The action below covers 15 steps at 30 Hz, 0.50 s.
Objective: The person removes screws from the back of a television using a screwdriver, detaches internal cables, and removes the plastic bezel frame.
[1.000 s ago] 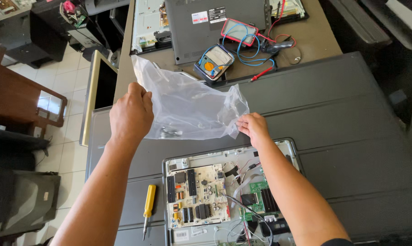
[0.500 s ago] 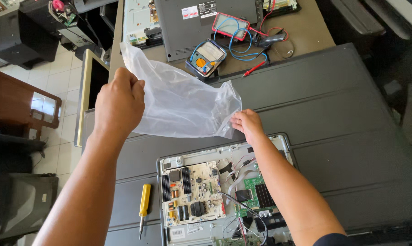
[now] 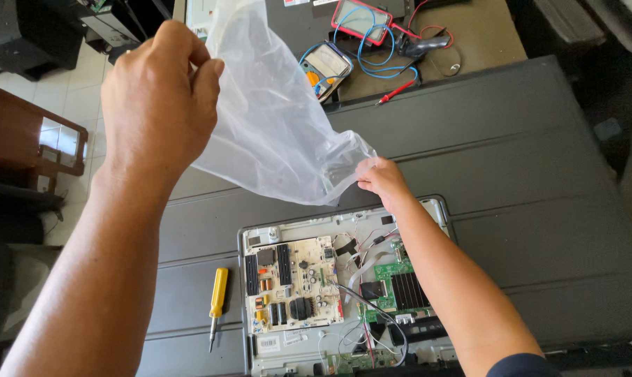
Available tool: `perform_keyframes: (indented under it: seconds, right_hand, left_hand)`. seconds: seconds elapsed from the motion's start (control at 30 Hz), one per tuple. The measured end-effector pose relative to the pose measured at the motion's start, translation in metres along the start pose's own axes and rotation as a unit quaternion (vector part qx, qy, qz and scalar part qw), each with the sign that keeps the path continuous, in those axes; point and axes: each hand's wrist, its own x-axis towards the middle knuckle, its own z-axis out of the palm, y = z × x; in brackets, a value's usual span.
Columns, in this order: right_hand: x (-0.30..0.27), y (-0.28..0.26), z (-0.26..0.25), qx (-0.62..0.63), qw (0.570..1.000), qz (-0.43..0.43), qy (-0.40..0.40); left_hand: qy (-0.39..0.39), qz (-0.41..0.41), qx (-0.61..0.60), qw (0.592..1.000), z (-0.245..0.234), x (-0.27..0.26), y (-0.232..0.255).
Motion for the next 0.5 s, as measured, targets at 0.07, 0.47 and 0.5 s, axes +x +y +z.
perform_keyframes:
  seconds: [0.07, 0.47, 0.5]
  right_hand:
    - [-0.004, -0.001, 0.001, -0.008, 1.0, 0.003, 0.002]
    - [0.004, 0.021, -0.011, -0.267, 0.958, -0.105, -0.011]
    - [0.006, 0.025, -0.012, -0.307, 0.94, -0.146, -0.012]
  left_hand:
    - [0.009, 0.012, 0.001, 1.0, -0.004, 0.004, -0.001]
    - [-0.054, -0.081, 0.007, 0.995, -0.03, 0.007, -0.097]
    - [-0.095, -0.147, -0.043, 0.984, -0.029, 0.007, -0.112]
